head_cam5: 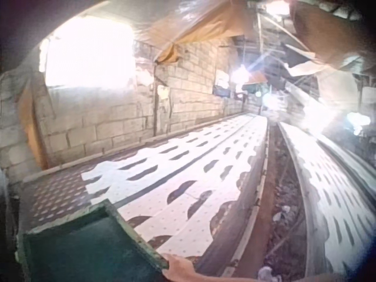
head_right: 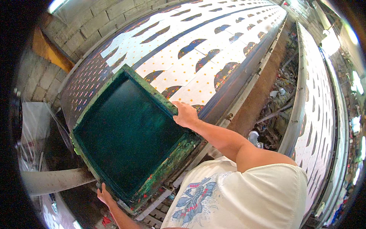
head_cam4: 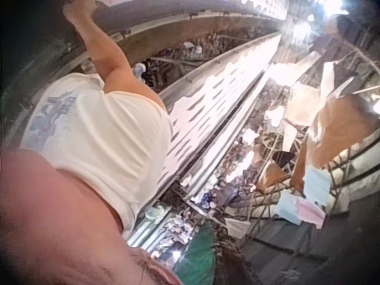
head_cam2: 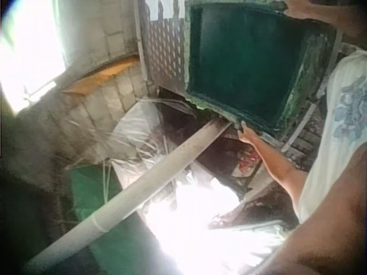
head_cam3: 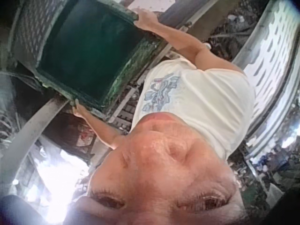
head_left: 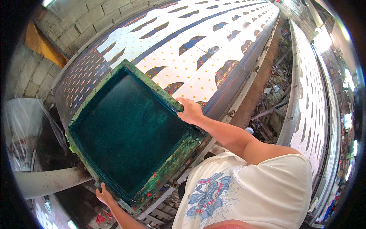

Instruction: The person uses a squeegee to pull green ink across a screen-printing frame, repeatedly repositioning the frame along a long table to print a pattern onto a continuous sheet of material. The person lifts and repositions the frame multiple times to continue the print run.

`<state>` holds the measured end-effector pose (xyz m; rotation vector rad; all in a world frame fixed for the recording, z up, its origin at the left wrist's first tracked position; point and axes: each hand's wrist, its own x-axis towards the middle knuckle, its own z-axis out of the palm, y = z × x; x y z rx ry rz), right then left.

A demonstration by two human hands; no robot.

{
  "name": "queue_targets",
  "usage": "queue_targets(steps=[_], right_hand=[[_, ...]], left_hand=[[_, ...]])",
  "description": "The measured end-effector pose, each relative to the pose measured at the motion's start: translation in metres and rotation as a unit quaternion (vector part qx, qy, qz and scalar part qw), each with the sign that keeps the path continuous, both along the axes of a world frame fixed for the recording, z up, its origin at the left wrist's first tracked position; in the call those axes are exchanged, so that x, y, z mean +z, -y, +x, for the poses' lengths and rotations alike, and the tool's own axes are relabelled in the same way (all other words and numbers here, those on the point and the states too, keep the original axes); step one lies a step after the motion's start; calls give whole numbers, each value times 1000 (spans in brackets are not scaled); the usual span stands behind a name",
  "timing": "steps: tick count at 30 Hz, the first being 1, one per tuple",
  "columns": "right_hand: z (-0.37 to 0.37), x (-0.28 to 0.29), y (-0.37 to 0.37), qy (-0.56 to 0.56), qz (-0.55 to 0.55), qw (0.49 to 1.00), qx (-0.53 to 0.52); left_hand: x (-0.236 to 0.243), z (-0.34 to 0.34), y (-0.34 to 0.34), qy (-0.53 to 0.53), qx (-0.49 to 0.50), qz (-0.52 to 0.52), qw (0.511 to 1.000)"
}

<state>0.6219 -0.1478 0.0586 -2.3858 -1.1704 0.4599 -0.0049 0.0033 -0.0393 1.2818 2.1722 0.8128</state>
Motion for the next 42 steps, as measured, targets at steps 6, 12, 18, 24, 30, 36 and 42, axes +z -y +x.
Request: queue_targets(steps=[6, 12, 18, 24, 30, 36, 42], right_hand=[[35, -37, 37, -234, 193, 952, 39], [40, -63, 85, -313, 320, 891, 72], [34, -88, 110, -596, 399, 693, -72], [36, -60, 105, -672, 374, 637, -57], [25, 4, 107, -636, 336, 695, -5], [11, 45, 98, -630, 333, 701, 37], [57, 63, 98, -600, 319, 730, 68]], left_hand=[[5, -6, -10, 39, -66, -18, 997], [11, 3, -2, 0, 7, 13, 1000], [26, 17, 2, 69, -42, -29, 996], [14, 3, 9, 87, -10, -33, 996], [39, 21, 4, 144, -82, -44, 985], [18, 3, -5, 127, -38, 20, 991], [59, 31, -1, 170, -70, 15, 983]])
